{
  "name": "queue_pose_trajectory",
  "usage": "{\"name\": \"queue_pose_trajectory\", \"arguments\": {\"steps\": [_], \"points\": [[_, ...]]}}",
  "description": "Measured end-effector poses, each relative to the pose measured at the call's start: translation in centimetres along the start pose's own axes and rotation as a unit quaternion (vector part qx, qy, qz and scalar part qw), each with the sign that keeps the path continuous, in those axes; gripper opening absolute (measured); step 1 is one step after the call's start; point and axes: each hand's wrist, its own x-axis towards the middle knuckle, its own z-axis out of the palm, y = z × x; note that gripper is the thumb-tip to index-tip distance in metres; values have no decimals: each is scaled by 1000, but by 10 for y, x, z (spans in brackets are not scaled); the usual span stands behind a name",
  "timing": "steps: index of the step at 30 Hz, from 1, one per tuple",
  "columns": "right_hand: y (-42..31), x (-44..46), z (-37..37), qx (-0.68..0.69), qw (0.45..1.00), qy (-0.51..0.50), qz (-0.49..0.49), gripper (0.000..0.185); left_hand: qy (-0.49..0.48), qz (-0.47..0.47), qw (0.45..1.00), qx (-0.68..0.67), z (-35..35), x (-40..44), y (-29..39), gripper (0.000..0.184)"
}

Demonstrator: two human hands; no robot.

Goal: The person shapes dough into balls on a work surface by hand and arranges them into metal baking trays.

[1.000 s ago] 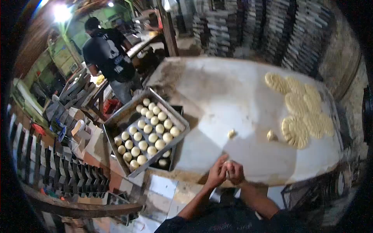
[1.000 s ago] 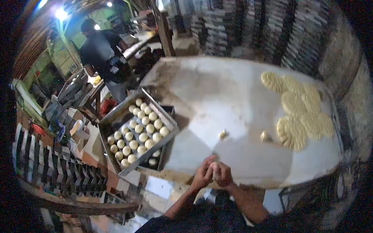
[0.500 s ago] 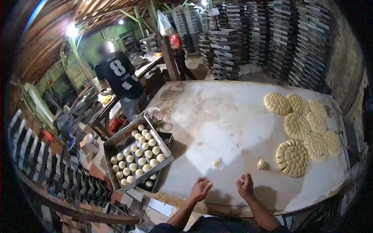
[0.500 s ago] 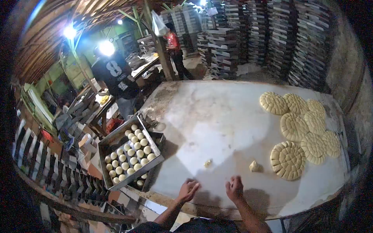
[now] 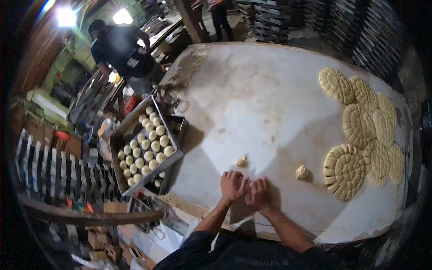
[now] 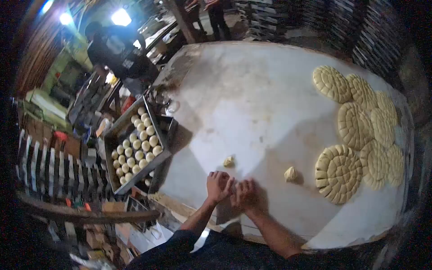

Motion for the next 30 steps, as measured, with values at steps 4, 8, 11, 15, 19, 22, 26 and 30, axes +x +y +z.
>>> {"name": "queue_pose_trajectory", "arguments": {"steps": [4,8,11,15,19,22,26,30], "points": [[17,-48,-22,1,991,-65,-120,23,3,153,987,47,-15,-59,-49,15],[67,-17,-56,-22,997,-77,9,22,6,107,977,186,-56,-30,-125,20],[60,30,-25,-56,994,25,88,18,36,117,986,111,-37,37,-105,19],[19,17,11,-18,991,55,119,15,25,-16,999,-38,-24,24,-37,23],[55,-49,-13,4,992,-112,-53,16,-14,116,993,34,-26,-63,-110,24],[91,-19,-40,-129,988,-67,57,19,16,111,984,141,-66,-53,-159,40],[80,59,-15,-123,976,111,143,16,142,29,986,77,-56,50,-116,17],[25,68,26,-81,964,169,189,6,129,4,990,-59,-32,55,-77,13]]}}
